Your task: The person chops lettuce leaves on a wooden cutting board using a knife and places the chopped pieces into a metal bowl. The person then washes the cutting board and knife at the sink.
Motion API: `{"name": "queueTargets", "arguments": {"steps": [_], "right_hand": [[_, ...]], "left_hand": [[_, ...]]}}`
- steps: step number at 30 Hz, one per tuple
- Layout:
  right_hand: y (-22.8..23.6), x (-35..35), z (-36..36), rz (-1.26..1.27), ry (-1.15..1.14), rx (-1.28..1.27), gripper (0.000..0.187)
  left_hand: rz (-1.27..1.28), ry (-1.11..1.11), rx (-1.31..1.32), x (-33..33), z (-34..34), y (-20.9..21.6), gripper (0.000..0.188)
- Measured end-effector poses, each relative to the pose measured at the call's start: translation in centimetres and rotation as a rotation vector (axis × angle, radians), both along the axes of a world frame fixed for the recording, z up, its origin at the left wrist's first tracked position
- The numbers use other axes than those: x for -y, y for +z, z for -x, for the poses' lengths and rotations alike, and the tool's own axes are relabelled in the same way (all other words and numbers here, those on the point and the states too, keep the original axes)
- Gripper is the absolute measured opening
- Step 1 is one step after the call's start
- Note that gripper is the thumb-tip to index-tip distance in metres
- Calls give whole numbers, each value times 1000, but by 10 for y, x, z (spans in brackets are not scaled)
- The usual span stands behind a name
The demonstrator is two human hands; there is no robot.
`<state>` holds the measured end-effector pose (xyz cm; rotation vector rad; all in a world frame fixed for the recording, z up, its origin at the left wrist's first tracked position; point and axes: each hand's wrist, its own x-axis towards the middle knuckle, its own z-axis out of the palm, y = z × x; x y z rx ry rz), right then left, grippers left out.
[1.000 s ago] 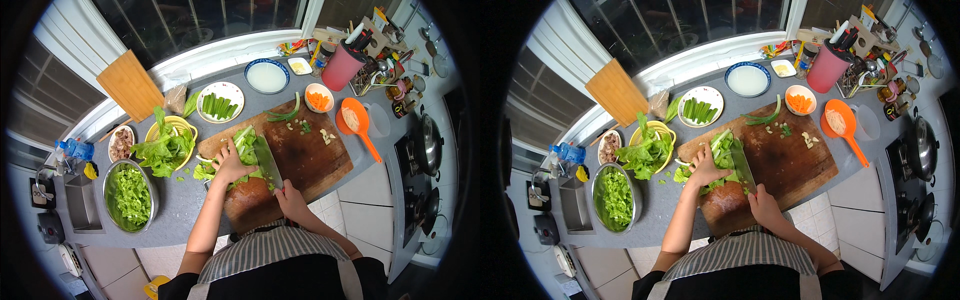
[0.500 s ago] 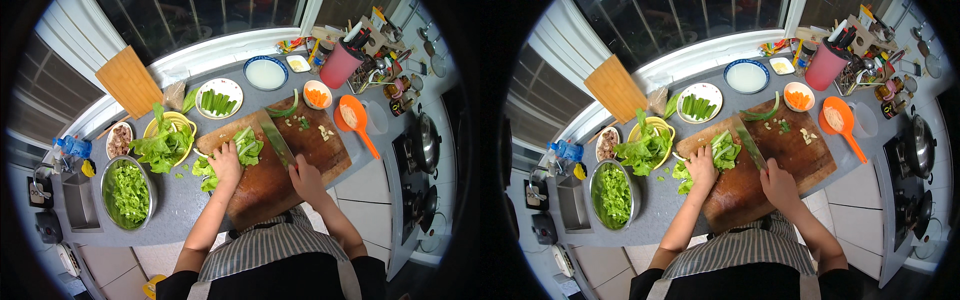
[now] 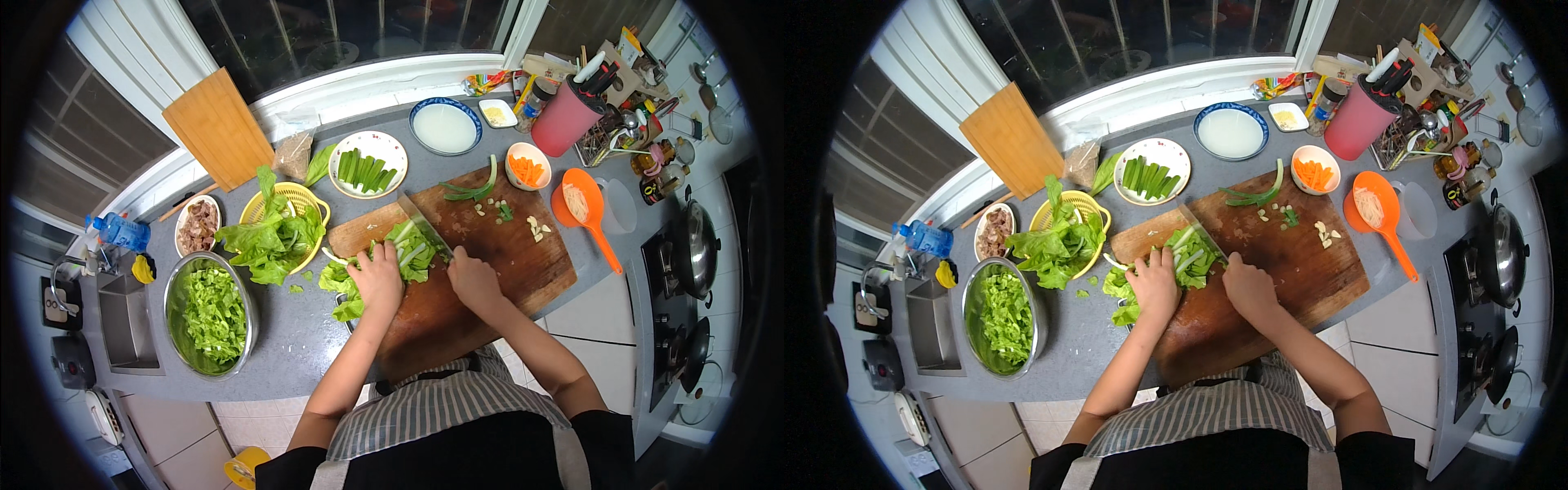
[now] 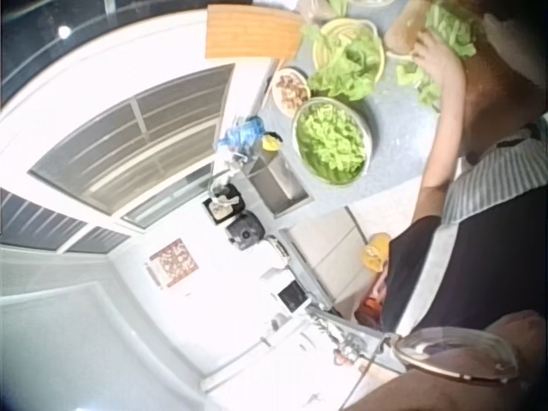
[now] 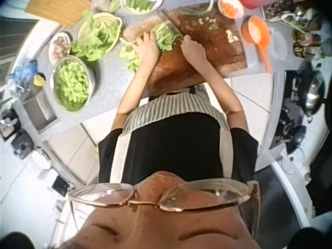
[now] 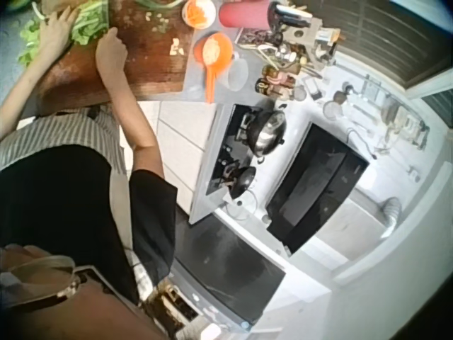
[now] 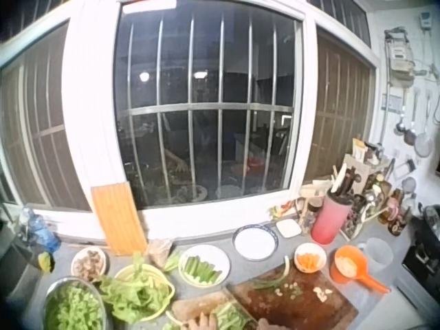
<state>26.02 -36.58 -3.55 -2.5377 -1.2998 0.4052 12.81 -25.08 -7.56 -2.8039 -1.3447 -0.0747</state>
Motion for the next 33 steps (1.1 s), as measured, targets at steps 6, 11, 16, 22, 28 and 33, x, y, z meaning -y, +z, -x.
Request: {"name": "queueTargets", "arguments": {"steps": [6,11,16,22,28,33], "right_hand": [[7,-3,-3,-7,48,-5,17],[-14,1,9,-25,6,3,16],[27,-2,-1,-6,82,-17,16],[-11,-4,9,-17,15,-38,17],[38,-8,-3,-54,92,-40,17],[7,-9,-3,62,75,-85,19]], "left_hand": [[-5,-7,-9,-2,-2,1,41],[-53,-13,7,-2,-2,-2,40],[1,2,-18,-2,-1,-1,44],[-21,-11,-29,0,-4,0,45],[-93,56,3,-3,-6,-7,38],[-119,31,-59,-4,-12,-10,34]]}}
